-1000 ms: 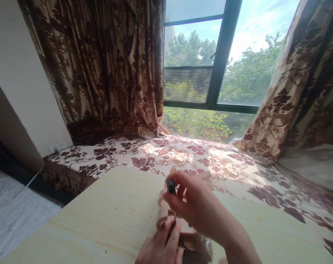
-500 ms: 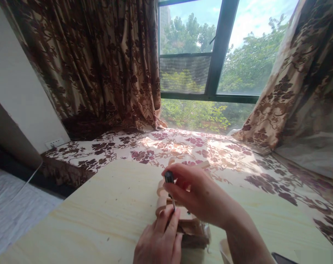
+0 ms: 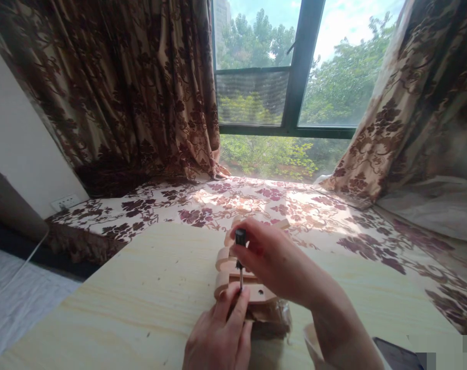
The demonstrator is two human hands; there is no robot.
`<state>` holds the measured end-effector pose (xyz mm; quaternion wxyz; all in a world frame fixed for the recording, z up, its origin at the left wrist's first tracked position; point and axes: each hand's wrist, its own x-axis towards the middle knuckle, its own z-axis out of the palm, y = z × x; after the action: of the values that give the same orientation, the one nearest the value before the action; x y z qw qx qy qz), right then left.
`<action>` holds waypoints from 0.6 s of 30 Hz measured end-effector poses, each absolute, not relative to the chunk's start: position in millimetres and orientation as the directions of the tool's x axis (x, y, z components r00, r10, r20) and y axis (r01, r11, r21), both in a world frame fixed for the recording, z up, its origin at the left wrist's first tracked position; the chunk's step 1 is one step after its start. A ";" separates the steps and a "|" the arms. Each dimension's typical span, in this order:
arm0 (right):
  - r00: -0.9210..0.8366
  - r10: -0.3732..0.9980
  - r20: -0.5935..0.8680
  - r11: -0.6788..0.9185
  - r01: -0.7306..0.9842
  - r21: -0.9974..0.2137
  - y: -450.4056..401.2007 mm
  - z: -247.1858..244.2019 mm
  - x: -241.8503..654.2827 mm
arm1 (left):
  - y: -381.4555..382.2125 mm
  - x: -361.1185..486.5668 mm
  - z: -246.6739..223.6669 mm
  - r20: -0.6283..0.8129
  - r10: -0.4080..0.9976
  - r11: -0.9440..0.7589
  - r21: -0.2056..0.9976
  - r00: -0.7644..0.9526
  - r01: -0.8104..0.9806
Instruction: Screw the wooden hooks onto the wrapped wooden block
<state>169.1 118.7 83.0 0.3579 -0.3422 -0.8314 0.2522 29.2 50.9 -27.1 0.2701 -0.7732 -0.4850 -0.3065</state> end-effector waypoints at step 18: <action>-0.499 0.753 0.429 0.640 0.401 -0.656 115.9 83.9 165.3 | 50.1 29.9 -23.5 0.714 0.606 -0.430 -0.076 0.350 0.900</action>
<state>165.3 115.9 83.9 0.3603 -0.3471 -0.8307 0.2441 29.9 50.1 -23.5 0.2368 -0.7868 -0.4785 -0.3096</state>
